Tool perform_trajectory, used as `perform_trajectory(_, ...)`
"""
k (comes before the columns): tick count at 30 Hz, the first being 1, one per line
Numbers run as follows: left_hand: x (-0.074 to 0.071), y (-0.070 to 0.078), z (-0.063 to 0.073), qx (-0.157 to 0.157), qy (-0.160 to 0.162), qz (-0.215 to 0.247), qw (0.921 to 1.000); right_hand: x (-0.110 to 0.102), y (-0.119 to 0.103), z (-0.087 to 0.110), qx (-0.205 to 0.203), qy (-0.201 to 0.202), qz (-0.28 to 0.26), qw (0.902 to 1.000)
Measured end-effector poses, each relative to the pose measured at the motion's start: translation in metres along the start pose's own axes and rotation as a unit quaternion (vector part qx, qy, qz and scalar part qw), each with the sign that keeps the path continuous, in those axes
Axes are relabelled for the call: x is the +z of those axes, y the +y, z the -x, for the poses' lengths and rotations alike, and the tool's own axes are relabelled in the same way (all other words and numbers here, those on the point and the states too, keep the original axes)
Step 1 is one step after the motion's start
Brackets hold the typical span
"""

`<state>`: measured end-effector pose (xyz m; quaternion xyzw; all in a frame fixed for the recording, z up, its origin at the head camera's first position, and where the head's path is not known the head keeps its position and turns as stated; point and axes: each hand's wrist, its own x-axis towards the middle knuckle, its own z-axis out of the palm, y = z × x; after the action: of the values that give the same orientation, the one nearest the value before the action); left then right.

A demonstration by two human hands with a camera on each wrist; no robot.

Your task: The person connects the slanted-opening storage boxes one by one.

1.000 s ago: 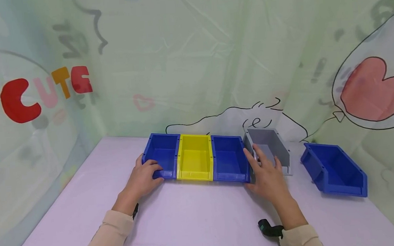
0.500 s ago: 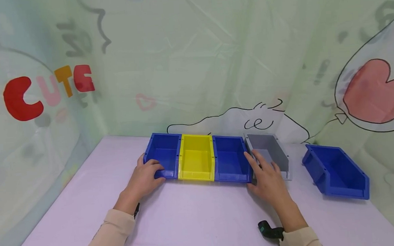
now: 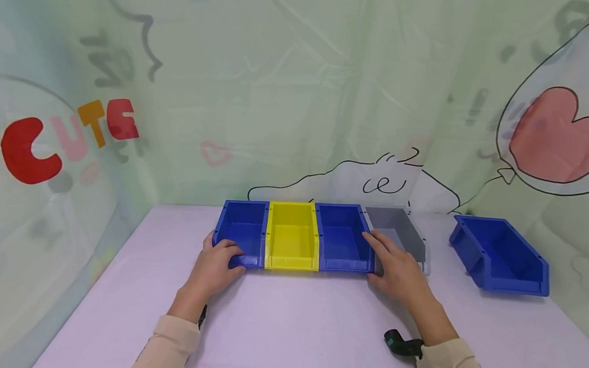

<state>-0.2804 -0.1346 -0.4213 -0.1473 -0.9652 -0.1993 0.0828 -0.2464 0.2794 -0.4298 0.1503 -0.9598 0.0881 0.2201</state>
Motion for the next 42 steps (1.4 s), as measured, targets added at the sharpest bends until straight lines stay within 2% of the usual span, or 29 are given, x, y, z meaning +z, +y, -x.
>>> perform_trajectory(6,0.001,-0.001,-0.001,0.002,0.002,-0.003,1.0000,-0.001,-0.001,0.000,0.001,-0.005,-0.007,1.0000)
perform_trajectory(13,0.002,-0.002,0.000,0.002,0.001,-0.001,1.0000,-0.007,-0.007,-0.003,0.022,-0.035,-0.010,0.9991)
perform_trajectory(21,0.001,-0.002,0.000,0.003,0.003,0.002,1.0000,-0.015,-0.011,-0.006,0.027,-0.037,-0.014,0.9988)
perform_trajectory(27,0.000,-0.002,0.001,-0.004,-0.001,0.003,1.0000,-0.024,-0.005,-0.007,0.032,-0.003,-0.030,0.9990)
perform_trajectory(36,-0.001,-0.001,0.001,-0.006,-0.003,0.005,1.0000,-0.046,0.009,-0.005,0.025,0.070,-0.051,0.9959)
perform_trajectory(42,-0.002,-0.002,0.001,-0.004,-0.005,0.007,1.0000,-0.061,0.020,-0.001,0.071,0.078,-0.055,0.9929)
